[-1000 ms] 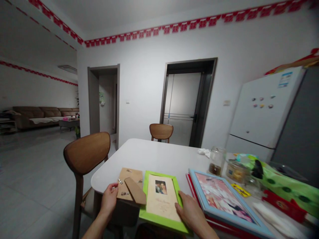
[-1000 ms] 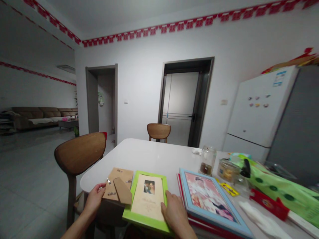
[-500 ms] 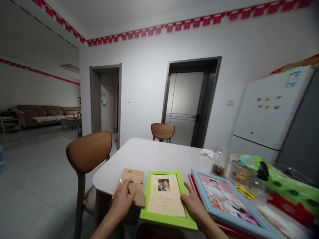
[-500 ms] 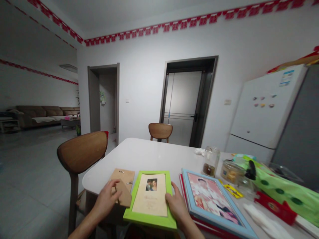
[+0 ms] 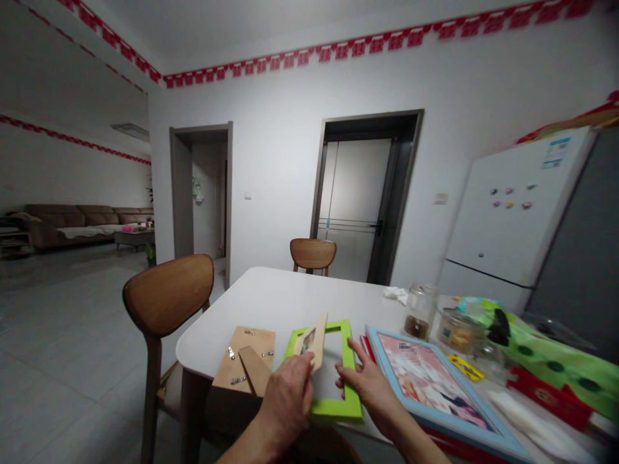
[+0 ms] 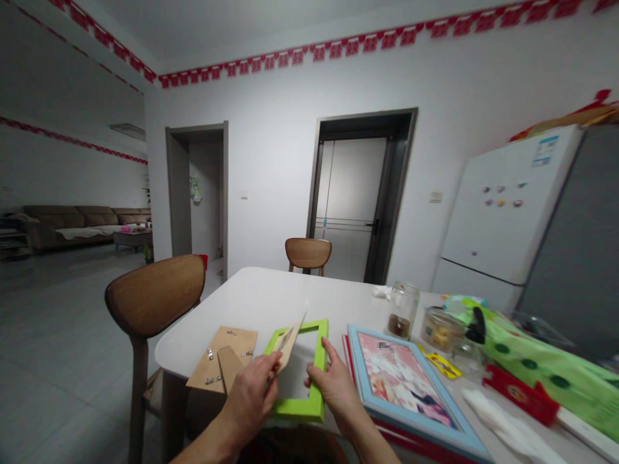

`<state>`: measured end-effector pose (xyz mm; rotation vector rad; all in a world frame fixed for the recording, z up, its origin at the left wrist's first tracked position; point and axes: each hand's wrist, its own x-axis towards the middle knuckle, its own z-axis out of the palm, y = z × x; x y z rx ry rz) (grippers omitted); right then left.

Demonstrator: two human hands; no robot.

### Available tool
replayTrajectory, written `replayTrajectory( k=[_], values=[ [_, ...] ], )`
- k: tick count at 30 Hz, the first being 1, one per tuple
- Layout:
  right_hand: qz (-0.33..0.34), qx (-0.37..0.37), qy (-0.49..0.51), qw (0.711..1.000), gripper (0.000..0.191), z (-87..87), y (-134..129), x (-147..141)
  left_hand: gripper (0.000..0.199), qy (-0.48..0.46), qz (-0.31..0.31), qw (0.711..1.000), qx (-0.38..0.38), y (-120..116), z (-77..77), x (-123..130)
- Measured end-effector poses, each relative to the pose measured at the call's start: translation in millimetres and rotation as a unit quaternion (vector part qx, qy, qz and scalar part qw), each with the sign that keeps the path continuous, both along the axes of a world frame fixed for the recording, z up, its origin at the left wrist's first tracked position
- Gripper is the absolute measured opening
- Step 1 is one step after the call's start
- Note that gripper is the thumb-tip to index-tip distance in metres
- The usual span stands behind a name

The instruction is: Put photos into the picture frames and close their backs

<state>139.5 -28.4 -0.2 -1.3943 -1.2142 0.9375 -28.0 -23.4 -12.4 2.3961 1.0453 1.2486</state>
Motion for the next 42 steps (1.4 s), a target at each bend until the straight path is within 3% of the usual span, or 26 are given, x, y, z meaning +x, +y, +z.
replayTrajectory(
  k=[4, 8, 13, 16, 21, 26, 31, 42],
  values=[
    [-0.009, -0.043, -0.197, 0.979, 0.065, -19.0, 11.9, 18.2, 0.044, -0.139, 0.119, 0.981, -0.063, 16.7, 0.8, -27.0],
    [-0.042, -0.027, -0.403, 0.914, 0.055, -35.0, 16.4, 26.3, 0.046, -0.262, 0.147, 0.937, -0.176, 29.0, -17.4, -55.7],
    [-0.022, -0.035, -0.507, 0.861, 0.051, -47.3, 16.9, 21.6, 0.042, -0.247, 0.116, 0.917, -0.292, 29.2, -56.9, -76.3],
    [-0.014, -0.027, -0.547, 0.837, 0.048, -53.9, 17.1, 20.5, 0.042, -0.197, 0.115, 0.914, -0.334, 25.9, -63.9, -82.7],
    [-0.017, -0.007, -0.551, 0.834, 0.045, -61.4, 16.9, 24.1, 0.038, -0.003, 0.175, 0.95, -0.257, 15.9, -43.2, -89.5],
    [-0.019, 0.001, -0.546, 0.838, 0.043, -60.7, 14.1, 24.5, 0.042, 0.158, 0.264, 0.934, -0.184, 5.9, -29.0, -86.6],
    [-0.025, -0.002, -0.549, 0.835, 0.043, -60.5, 13.0, 23.0, 0.043, 0.175, 0.195, 0.959, -0.105, 2.7, -35.2, -76.8],
    [-0.019, -0.003, -0.555, 0.831, 0.043, -59.8, 10.4, 21.9, 0.057, 0.242, 0.136, 0.955, -0.105, -1.5, -45.6, -54.9]
  ],
)
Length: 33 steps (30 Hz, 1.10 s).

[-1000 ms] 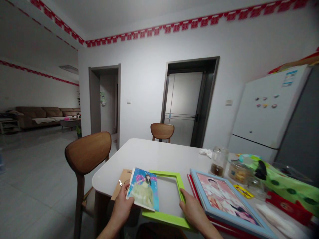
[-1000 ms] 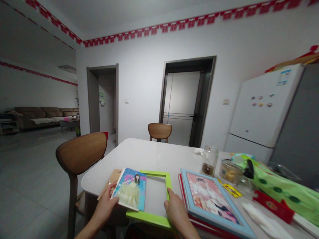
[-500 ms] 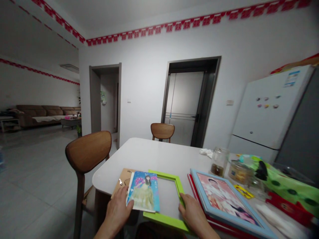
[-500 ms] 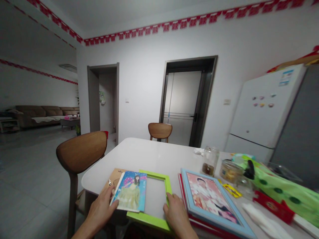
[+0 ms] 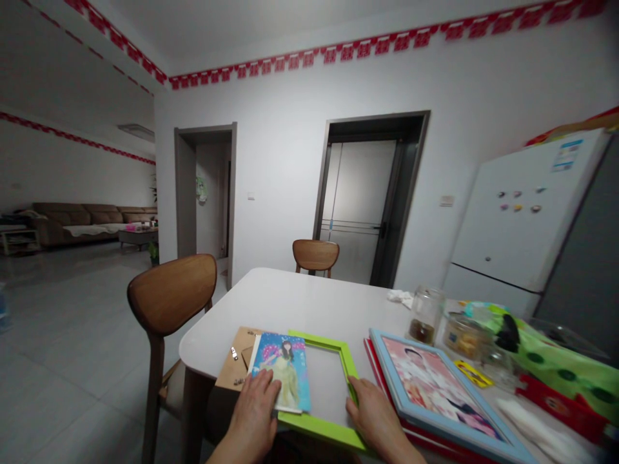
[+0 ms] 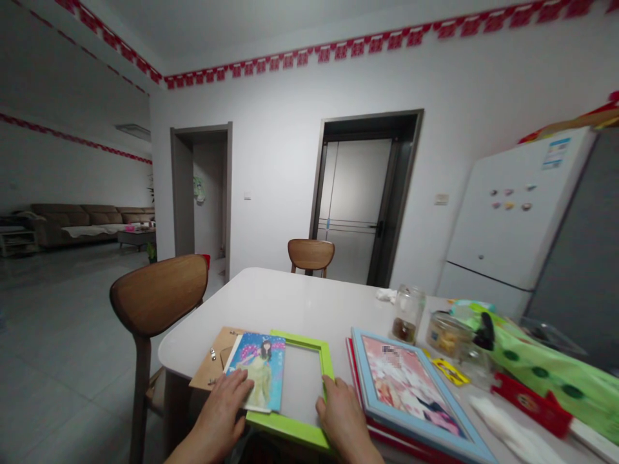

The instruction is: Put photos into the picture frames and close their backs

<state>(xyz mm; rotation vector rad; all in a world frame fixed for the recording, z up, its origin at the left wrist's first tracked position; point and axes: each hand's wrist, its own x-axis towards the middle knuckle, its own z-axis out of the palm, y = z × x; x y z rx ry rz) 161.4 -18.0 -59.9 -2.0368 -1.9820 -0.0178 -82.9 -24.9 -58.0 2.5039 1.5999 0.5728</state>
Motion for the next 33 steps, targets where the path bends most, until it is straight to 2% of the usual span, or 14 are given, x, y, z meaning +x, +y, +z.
replayTrajectory(
  k=[5, 16, 27, 33],
  values=[
    [-0.002, 0.0, -0.005, 1.0, 0.043, -0.1, 1.7, 0.4, 0.048, 0.022, -0.023, 0.999, 0.012, 3.3, 3.0, 6.6],
    [-0.012, 0.006, -0.004, 1.0, 0.043, -2.1, 0.7, 1.3, 0.039, 0.026, -0.018, 0.999, 0.042, 6.2, 2.3, 7.0],
    [-0.013, 0.011, 0.0, 1.0, 0.043, -1.5, -0.8, 0.7, 0.044, 0.025, -0.04, 0.999, 0.015, 6.4, 13.1, 0.4],
    [-0.01, 0.014, -0.002, 1.0, 0.043, 0.5, -2.0, 0.6, 0.04, 0.008, -0.035, 0.998, 0.05, 3.0, 24.5, -2.6]
  ],
)
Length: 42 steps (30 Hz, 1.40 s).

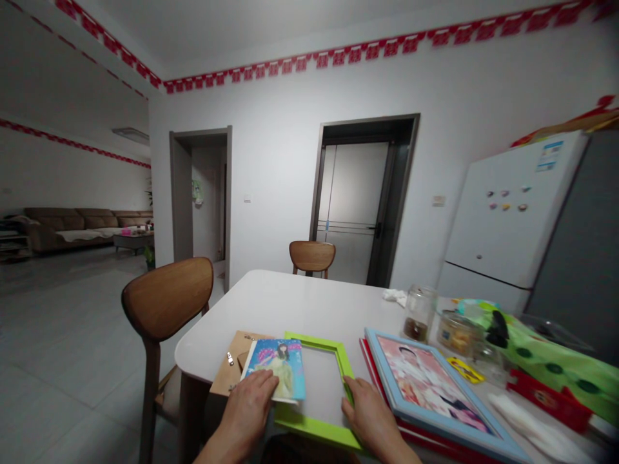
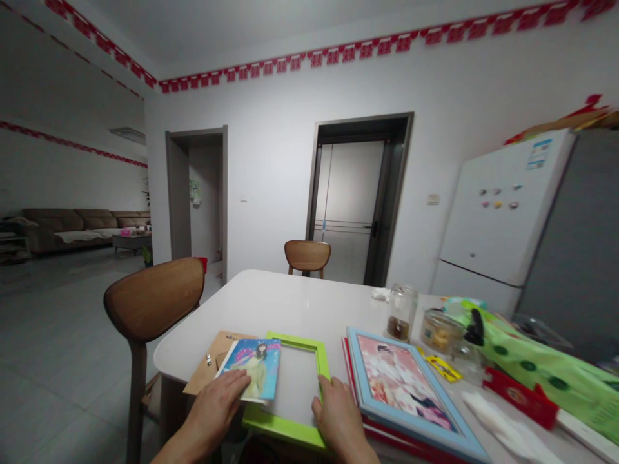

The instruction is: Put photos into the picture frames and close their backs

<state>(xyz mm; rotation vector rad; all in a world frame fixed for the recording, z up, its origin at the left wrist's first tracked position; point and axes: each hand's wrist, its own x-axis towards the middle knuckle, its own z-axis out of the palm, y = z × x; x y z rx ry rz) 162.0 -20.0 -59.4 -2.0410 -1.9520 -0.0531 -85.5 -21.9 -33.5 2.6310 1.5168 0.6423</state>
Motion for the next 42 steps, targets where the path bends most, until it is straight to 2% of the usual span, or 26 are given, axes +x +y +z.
replayTrajectory(
  k=[5, 8, 11, 16, 19, 23, 30, 34, 39, 42],
  values=[
    [-0.017, 0.006, -0.009, 1.0, 0.044, -1.3, 0.5, -3.6, 0.035, -0.076, 0.004, 0.993, 0.095, 11.2, 11.9, -7.4],
    [-0.011, 0.006, -0.011, 1.0, 0.045, -0.1, -2.1, -8.1, 0.031, -0.129, 0.011, 0.984, 0.121, 18.3, 17.2, -11.4],
    [0.009, -0.007, 0.003, 1.0, 0.044, 1.6, -4.6, -10.5, 0.028, -0.148, -0.006, 0.984, 0.099, 19.1, 17.5, -11.5],
    [0.005, -0.012, 0.02, 1.0, 0.043, 2.0, -4.2, -8.7, 0.031, -0.158, -0.044, 0.986, 0.02, 12.3, 12.8, -9.5],
    [0.007, -0.01, 0.025, 1.0, 0.042, 2.4, -3.3, -7.9, 0.031, -0.168, -0.05, 0.985, -0.001, 9.2, 18.5, -10.1],
    [0.003, -0.01, 0.027, 1.0, 0.042, 3.9, -4.0, -8.5, 0.028, -0.175, -0.066, 0.982, 0.0, 6.9, 27.5, -11.0],
    [0.003, -0.01, 0.034, 0.999, 0.041, 5.6, -5.2, -9.3, 0.029, -0.166, -0.071, 0.984, 0.013, 5.2, 24.3, -10.2],
    [0.007, -0.006, 0.027, 1.0, 0.041, 1.9, -4.0, -8.3, 0.028, -0.184, -0.063, 0.98, 0.033, 2.3, 28.1, -8.2],
    [0.002, 0.026, 0.02, 0.999, 0.041, 5.3, -5.0, -9.3, 0.027, -0.294, -0.029, 0.954, 0.057, 4.6, 37.7, -5.0],
    [0.031, 0.069, 0.065, 0.995, 0.038, 17.5, -8.6, -15.6, 0.026, -0.408, 0.008, 0.912, 0.03, 12.2, 42.9, -3.0]
  ],
)
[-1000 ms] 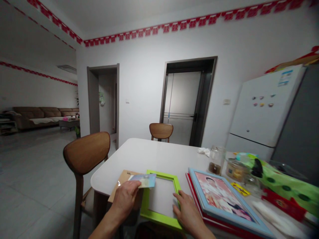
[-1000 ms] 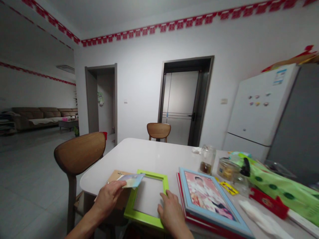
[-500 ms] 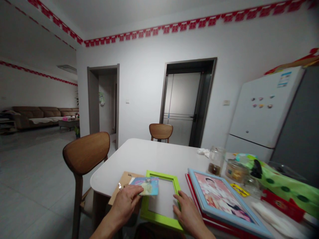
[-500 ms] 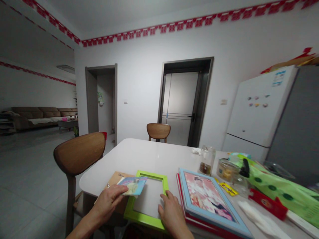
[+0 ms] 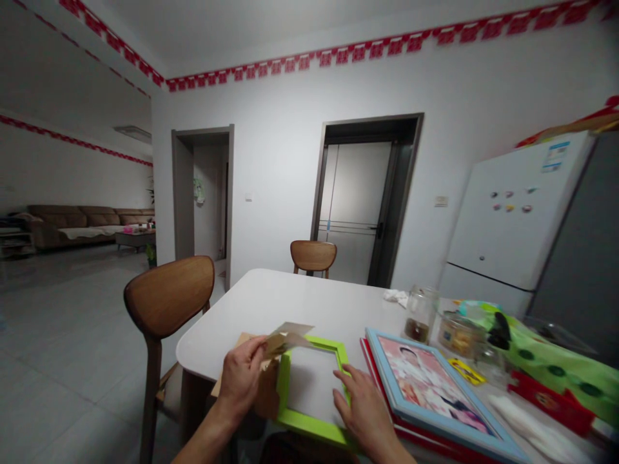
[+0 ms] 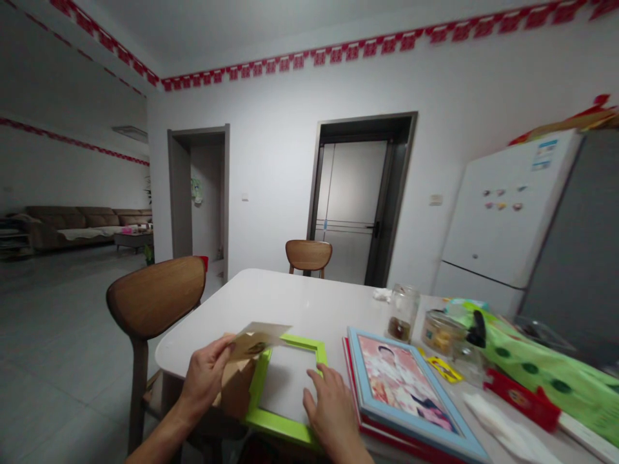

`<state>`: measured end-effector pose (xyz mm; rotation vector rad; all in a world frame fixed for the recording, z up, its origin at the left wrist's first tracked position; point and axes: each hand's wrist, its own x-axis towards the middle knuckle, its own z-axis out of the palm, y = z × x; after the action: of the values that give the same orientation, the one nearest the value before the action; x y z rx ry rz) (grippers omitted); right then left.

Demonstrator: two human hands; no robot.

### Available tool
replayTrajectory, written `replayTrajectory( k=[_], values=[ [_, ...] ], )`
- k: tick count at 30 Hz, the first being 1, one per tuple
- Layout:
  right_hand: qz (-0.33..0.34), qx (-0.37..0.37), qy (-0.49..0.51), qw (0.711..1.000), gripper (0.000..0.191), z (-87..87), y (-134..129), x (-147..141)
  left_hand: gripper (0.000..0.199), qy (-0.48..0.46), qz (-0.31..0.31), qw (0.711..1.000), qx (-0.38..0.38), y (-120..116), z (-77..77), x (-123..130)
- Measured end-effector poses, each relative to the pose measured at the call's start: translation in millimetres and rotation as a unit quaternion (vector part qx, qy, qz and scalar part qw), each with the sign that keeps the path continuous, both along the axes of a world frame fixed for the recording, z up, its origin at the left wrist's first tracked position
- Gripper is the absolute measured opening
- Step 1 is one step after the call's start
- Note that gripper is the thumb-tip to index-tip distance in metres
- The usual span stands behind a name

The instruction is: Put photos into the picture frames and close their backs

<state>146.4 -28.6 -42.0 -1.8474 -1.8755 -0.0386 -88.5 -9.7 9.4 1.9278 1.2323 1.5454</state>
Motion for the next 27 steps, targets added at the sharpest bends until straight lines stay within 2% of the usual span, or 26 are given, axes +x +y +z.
replayTrajectory(
  k=[3, 5, 6, 8, 10, 11, 12, 13, 15, 17, 19, 21, 24, 27],
  values=[
    [0.076, -0.028, 0.134, 0.988, 0.037, 9.6, -3.9, -13.6, 0.029, -0.177, -0.032, 0.982, -0.06, 5.7, 1.6, 8.9],
    [0.109, -0.086, 0.275, 0.951, 0.039, 11.1, -5.8, -26.0, 0.032, -0.298, -0.089, 0.944, -0.111, 4.1, -0.7, 21.2],
    [0.119, -0.113, 0.359, 0.919, 0.04, 11.1, -6.5, -32.2, 0.033, -0.348, -0.118, 0.92, -0.135, 1.6, -3.1, 28.8],
    [0.124, -0.123, 0.539, 0.824, 0.041, 12.7, -7.0, -42.4, 0.035, -0.415, -0.167, 0.877, -0.174, -5.3, -9.8, 44.7],
    [0.116, -0.072, 0.683, 0.717, 0.04, 19.5, -5.5, -46.2, 0.037, -0.441, -0.205, 0.85, -0.204, -11.2, -17.6, 58.1],
    [0.109, -0.036, 0.727, 0.677, 0.039, 25.2, -3.7, -45.0, 0.038, -0.443, -0.222, 0.84, -0.219, -12.4, -21.2, 62.9],
    [0.102, -0.007, 0.751, 0.652, 0.04, 31.7, -1.4, -41.8, 0.039, -0.441, -0.237, 0.833, -0.234, -12.0, -24.5, 66.2],
    [0.094, 0.011, 0.759, 0.645, 0.042, 38.5, 1.4, -36.8, 0.04, -0.436, -0.25, 0.829, -0.246, -9.9, -27.3, 68.1],
    [0.076, 0.012, 0.742, 0.666, 0.044, 49.4, 7.3, -23.1, 0.043, -0.42, -0.25, 0.835, -0.253, -2.0, -31.3, 68.6],
    [0.058, -0.004, 0.707, 0.705, 0.045, 52.8, 12.1, -8.0, 0.044, -0.385, -0.212, 0.864, -0.244, 7.6, -34.2, 66.3],
    [0.038, -0.021, 0.683, 0.729, 0.046, 48.2, 14.8, 5.0, 0.04, -0.31, -0.168, 0.906, -0.235, 14.0, -37.2, 63.2],
    [0.014, -0.042, 0.669, 0.742, 0.047, 39.3, 16.4, 13.4, 0.034, -0.233, -0.153, 0.932, -0.231, 14.5, -40.8, 60.3],
    [-0.01, -0.078, 0.635, 0.768, 0.046, 27.1, 21.6, 16.1, 0.029, -0.164, -0.158, 0.946, -0.232, 6.1, -47.0, 57.3],
    [-0.019, -0.078, 0.583, 0.809, 0.042, 19.9, 33.1, 10.6, 0.036, -0.015, -0.146, 0.96, -0.239, -5.0, -51.6, 55.9]
  ],
)
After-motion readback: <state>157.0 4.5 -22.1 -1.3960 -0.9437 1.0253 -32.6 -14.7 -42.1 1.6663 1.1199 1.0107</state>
